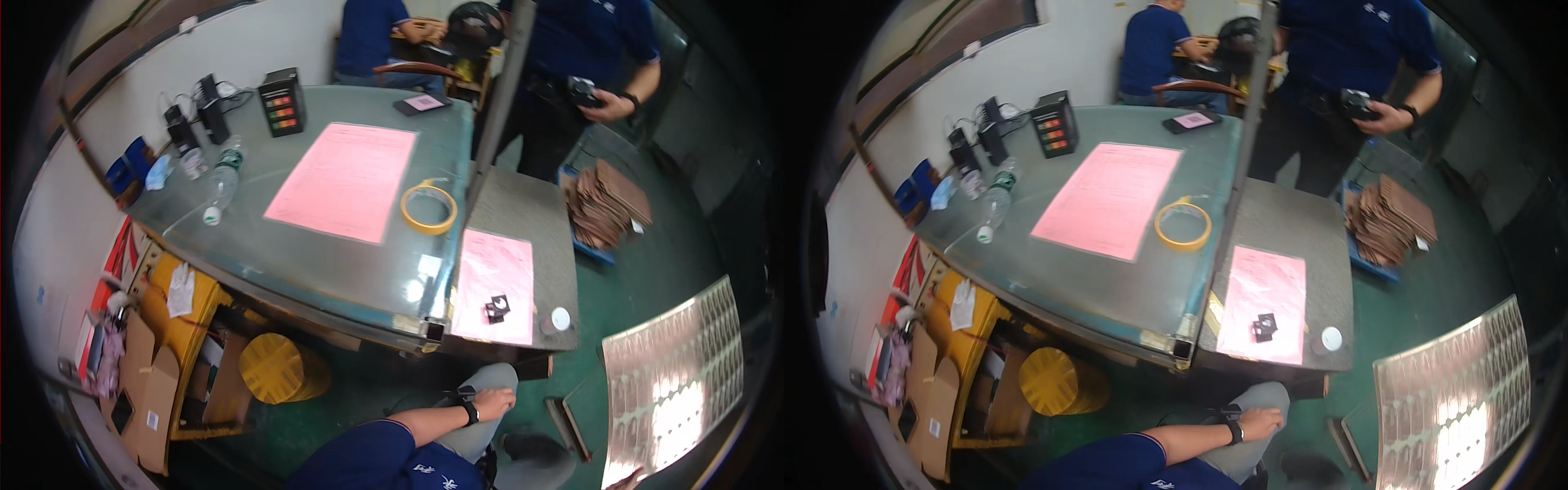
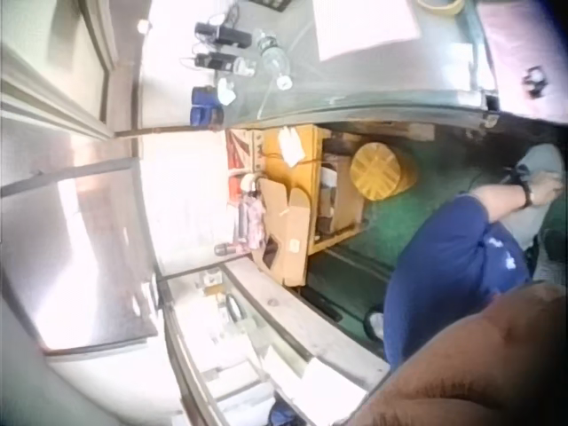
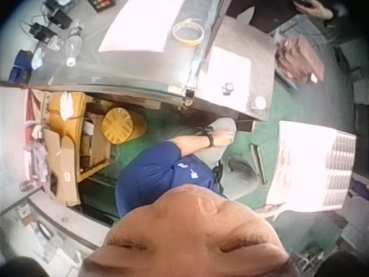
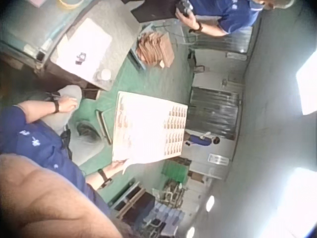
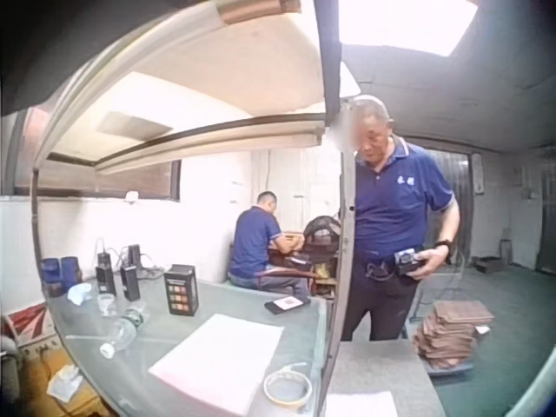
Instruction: Inspecting and cleaning etched copper sheets using a magnifying loupe and cleaning solution in a fabrication facility.
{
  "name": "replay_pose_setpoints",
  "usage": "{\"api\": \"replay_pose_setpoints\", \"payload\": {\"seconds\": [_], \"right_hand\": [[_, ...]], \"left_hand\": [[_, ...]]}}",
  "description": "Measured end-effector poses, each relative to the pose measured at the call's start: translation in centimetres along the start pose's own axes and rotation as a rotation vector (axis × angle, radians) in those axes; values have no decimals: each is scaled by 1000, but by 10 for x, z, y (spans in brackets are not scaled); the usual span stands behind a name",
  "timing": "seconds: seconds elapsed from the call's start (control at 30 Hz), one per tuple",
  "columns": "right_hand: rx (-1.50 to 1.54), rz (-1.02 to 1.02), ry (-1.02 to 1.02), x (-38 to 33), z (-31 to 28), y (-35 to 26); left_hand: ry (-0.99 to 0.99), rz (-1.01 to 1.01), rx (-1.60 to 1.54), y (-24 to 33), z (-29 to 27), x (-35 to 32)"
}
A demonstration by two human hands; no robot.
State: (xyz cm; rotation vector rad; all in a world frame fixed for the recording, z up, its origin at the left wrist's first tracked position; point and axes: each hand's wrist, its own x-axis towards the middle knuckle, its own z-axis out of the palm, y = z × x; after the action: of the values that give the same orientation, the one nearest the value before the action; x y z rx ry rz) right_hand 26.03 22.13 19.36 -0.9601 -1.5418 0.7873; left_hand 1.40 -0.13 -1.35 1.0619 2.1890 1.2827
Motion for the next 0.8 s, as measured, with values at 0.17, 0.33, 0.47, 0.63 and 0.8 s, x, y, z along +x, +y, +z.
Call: {"api": "replay_pose_setpoints", "payload": {"seconds": [0.17, 0.33, 0.47, 0.63, 0.8], "right_hand": [[334, 173, -155, -2, -41, 57], [692, 394, -120, -10, -27, 31], [824, 391, -124, -22, -16, 20], [783, 426, -82, -20, -26, 22], [790, 495, -111, -18, -21, 21]], "left_hand": [[138, 59, 24, -10, -10, -2], [96, 5, -126, -10, -17, 3], [-32, -188, -446, -12, -24, 4], [-112, -247, -706, 15, -31, 16], [-176, -139, -815, 82, -45, 16]]}}
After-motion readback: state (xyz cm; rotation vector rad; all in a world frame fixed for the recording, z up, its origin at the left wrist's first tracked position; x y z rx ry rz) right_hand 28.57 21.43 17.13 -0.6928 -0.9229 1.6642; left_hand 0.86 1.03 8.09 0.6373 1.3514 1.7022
